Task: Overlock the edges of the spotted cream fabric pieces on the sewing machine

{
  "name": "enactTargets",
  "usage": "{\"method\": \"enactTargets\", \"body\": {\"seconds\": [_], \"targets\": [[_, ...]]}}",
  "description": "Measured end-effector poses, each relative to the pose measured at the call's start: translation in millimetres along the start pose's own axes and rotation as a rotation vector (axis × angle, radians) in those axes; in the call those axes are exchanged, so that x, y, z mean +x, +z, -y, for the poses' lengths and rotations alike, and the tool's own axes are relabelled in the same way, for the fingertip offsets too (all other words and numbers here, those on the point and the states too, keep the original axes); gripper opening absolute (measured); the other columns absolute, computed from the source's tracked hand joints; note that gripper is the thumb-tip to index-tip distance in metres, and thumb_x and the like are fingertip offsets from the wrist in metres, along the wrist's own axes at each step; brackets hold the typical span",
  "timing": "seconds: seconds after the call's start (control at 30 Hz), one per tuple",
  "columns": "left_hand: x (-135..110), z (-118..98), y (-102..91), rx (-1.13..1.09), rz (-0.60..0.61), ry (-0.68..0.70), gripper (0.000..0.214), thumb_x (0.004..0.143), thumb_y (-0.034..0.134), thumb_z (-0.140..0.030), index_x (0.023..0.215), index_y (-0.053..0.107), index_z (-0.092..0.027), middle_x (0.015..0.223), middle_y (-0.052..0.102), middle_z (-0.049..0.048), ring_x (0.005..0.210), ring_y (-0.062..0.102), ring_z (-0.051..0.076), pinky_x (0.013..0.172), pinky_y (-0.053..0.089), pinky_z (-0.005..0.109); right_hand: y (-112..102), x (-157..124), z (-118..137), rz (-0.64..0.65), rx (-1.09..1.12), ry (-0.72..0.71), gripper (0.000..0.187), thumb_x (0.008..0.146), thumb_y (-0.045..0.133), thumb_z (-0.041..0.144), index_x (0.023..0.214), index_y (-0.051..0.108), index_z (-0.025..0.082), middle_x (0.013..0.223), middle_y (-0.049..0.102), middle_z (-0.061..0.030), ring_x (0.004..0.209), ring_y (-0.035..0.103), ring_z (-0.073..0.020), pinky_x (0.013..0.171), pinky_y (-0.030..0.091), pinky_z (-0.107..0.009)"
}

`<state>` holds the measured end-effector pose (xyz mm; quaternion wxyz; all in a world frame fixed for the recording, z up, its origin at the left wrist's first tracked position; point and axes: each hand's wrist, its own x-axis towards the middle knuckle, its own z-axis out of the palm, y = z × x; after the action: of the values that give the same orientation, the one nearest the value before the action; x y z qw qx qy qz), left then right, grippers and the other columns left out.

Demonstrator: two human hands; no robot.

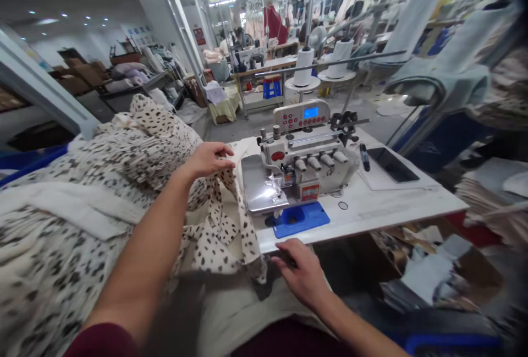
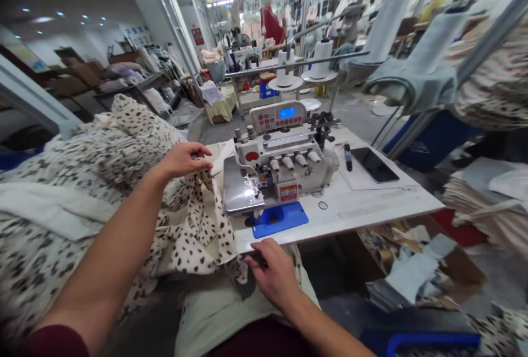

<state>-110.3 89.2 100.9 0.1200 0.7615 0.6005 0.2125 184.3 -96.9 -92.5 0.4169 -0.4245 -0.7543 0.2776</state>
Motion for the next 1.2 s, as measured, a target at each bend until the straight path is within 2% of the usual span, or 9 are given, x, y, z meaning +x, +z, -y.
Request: {"method": "enactTargets", "body": {"seconds": [0.13,0.27,0.4,0.5,0.6,0.7,0.8,0.93,1.2], "targets": [[-12,13,8.5,0.110,-0.127,-0.087,0.028,0.071,0.079,-0.038,0.092,0.074,-0.020,0.086,0.070,0.0014,0.081,0.061,0.018,0.077,0.045,0.027,23,19,21,0.237,-0.298,0.012,0.041,0.084,0.071,0.024,0.125,0.063,0.023,0.115,0.066,-0.0101,0.085,0.068,-0.0218,0.069,0.052,-0.028],[-57,12,36.4,0.186,-0.281,-0.185,0.022,0.078,0.071,-0.026,0.098,0.072,-0.017,0.106,0.069,0.0110,0.103,0.060,0.027,0.092,0.044,0.037,31,27,27,0.367,-0.384,0.045,0.024,0.080,0.060,0.005,0.097,0.069,0.020,0.110,0.067,-0.0086,0.080,0.066,-0.0187,0.065,0.047,-0.025],[-134,-12,81.1,-0.064,-0.532,-0.339,0.022,0.088,0.059,-0.026,0.106,0.067,-0.017,0.095,0.066,0.0067,0.087,0.062,0.021,0.084,0.049,0.034,25,37,22,0.310,0.042,0.226,0.002,0.084,0.061,0.019,0.085,0.063,0.019,0.081,0.066,-0.0023,0.074,0.060,-0.0175,0.067,0.045,-0.026],[-186,-37,110.1,-0.519,-0.385,-0.454,0.030,0.091,0.059,-0.036,0.115,0.062,-0.019,0.078,0.062,0.0000,0.068,0.059,0.015,0.064,0.050,0.026,18,48,25,0.313,0.365,0.409,0.014,0.081,0.067,0.030,0.080,0.059,0.019,0.069,0.058,0.0028,0.065,0.052,-0.0146,0.060,0.041,-0.024],[-216,-56,121.0,-0.652,-0.301,-0.384,0.026,0.091,0.058,-0.028,0.114,0.064,-0.019,0.092,0.065,0.0040,0.080,0.063,0.016,0.073,0.053,0.027,11,57,34,0.325,0.541,0.500,0.022,0.076,0.074,0.033,0.084,0.059,0.018,0.068,0.054,0.0043,0.063,0.049,-0.0130,0.058,0.039,-0.023],[-222,-62,115.2,-0.597,-0.286,-0.165,0.039,0.084,0.058,-0.013,0.122,0.064,-0.023,0.126,0.060,0.0100,0.105,0.062,0.020,0.083,0.053,0.029,8,64,44,0.335,0.650,0.547,0.027,0.075,0.077,0.036,0.086,0.060,0.018,0.068,0.055,0.0040,0.063,0.048,-0.0123,0.058,0.039,-0.023],[-218,-59,105.7,-0.527,-0.241,-0.048,0.039,0.082,0.059,-0.010,0.117,0.069,-0.023,0.120,0.066,0.0084,0.108,0.062,0.021,0.089,0.050,0.030,8,71,54,0.358,0.730,0.562,0.031,0.071,0.082,0.036,0.085,0.062,0.017,0.071,0.058,0.0026,0.065,0.049,-0.0125,0.060,0.041,-0.023],[-213,-52,104.1,-0.693,-0.187,-0.274,0.012,0.087,0.064,-0.024,0.089,0.073,-0.018,0.080,0.069,0.0026,0.074,0.062,0.014,0.070,0.049,0.024,9,77,64,0.379,0.817,0.612,0.034,0.069,0.085,0.037,0.083,0.063,0.016,0.072,0.059,0.0020,0.065,0.049,-0.0118,0.059,0.040,-0.022],[-211,-52,111.1,-1.397,-0.149,-0.554,0.037,0.082,0.073,-0.048,0.073,0.064,-0.013,0.060,0.056,-0.0018,0.053,0.047,0.008,0.051,0.037,0.018,15,81,71,0.320,0.724,0.549,0.037,0.073,0.083,0.043,0.078,0.058,0.017,0.066,0.053,0.0051,0.062,0.044,-0.0100,0.057,0.037,-0.022]]}}
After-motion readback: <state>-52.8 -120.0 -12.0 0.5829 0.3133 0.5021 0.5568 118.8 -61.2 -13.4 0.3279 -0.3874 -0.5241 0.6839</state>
